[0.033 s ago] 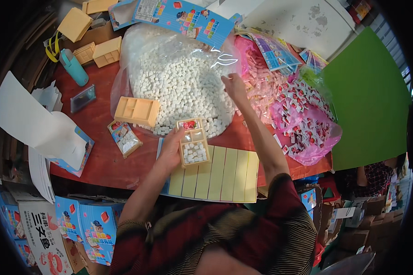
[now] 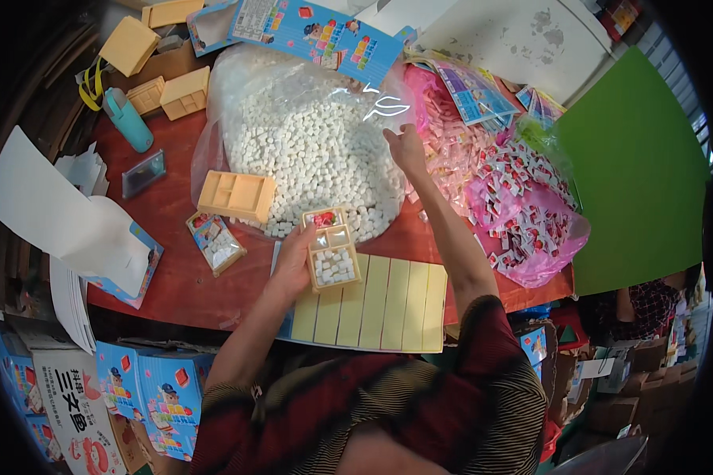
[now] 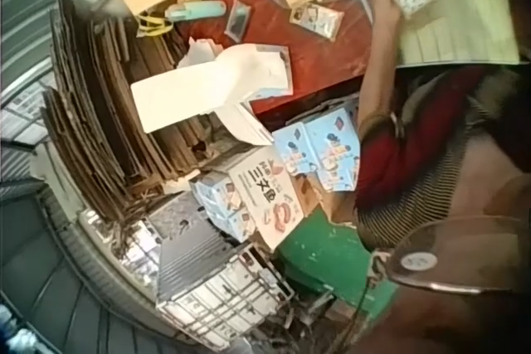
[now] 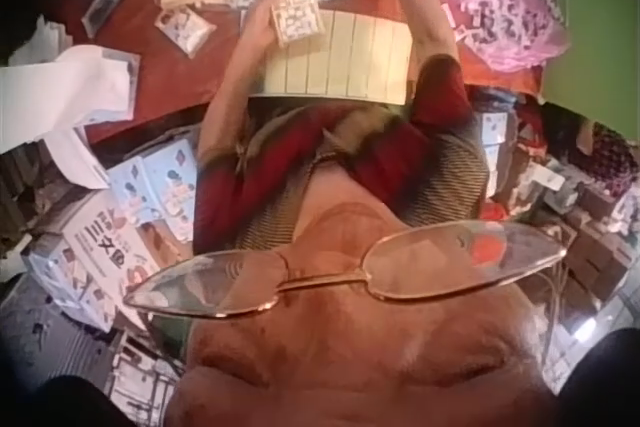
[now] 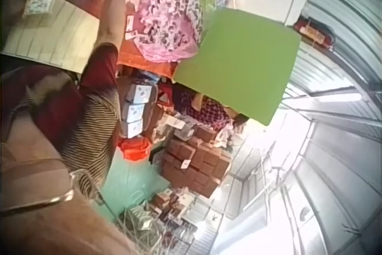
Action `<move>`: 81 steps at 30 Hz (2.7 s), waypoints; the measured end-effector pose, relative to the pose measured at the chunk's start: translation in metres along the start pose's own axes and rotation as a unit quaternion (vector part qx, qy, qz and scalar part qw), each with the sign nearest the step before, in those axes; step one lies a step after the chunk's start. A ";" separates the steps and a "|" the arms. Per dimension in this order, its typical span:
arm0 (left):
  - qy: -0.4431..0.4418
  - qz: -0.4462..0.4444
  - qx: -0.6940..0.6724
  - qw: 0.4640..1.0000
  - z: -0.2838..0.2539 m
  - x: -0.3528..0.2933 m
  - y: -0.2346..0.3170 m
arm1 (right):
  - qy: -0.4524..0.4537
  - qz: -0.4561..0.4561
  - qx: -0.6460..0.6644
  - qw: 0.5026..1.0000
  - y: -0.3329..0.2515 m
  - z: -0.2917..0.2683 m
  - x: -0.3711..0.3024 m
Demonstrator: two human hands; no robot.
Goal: Folding cardboard boxes and filling small plastic trays with toy components before labeling them.
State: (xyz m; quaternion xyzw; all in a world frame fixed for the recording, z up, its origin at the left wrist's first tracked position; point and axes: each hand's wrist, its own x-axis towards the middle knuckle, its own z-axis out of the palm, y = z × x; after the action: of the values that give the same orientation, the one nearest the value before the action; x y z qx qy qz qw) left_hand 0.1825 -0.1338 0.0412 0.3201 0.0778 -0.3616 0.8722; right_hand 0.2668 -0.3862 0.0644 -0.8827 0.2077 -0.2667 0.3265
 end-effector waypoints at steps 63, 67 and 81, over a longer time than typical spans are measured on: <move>0.191 0.167 -0.007 0.967 -0.051 -0.092 -0.005 | -0.211 -0.293 -0.069 0.930 -0.072 0.032 -0.206; 0.195 0.165 -0.012 0.967 -0.048 -0.097 -0.011 | -0.180 -0.305 -0.016 0.935 -0.060 0.034 -0.218; 0.144 0.237 -0.046 0.960 -0.029 -0.107 0.013 | -0.257 -0.207 0.003 0.944 -0.074 0.035 -0.206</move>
State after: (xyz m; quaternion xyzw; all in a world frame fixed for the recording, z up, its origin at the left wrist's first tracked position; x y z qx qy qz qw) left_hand 0.1164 -0.0471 0.0647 0.3374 0.1412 -0.0904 0.9263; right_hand 0.1434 -0.2067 0.0231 -0.9437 -0.0713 -0.0934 0.3092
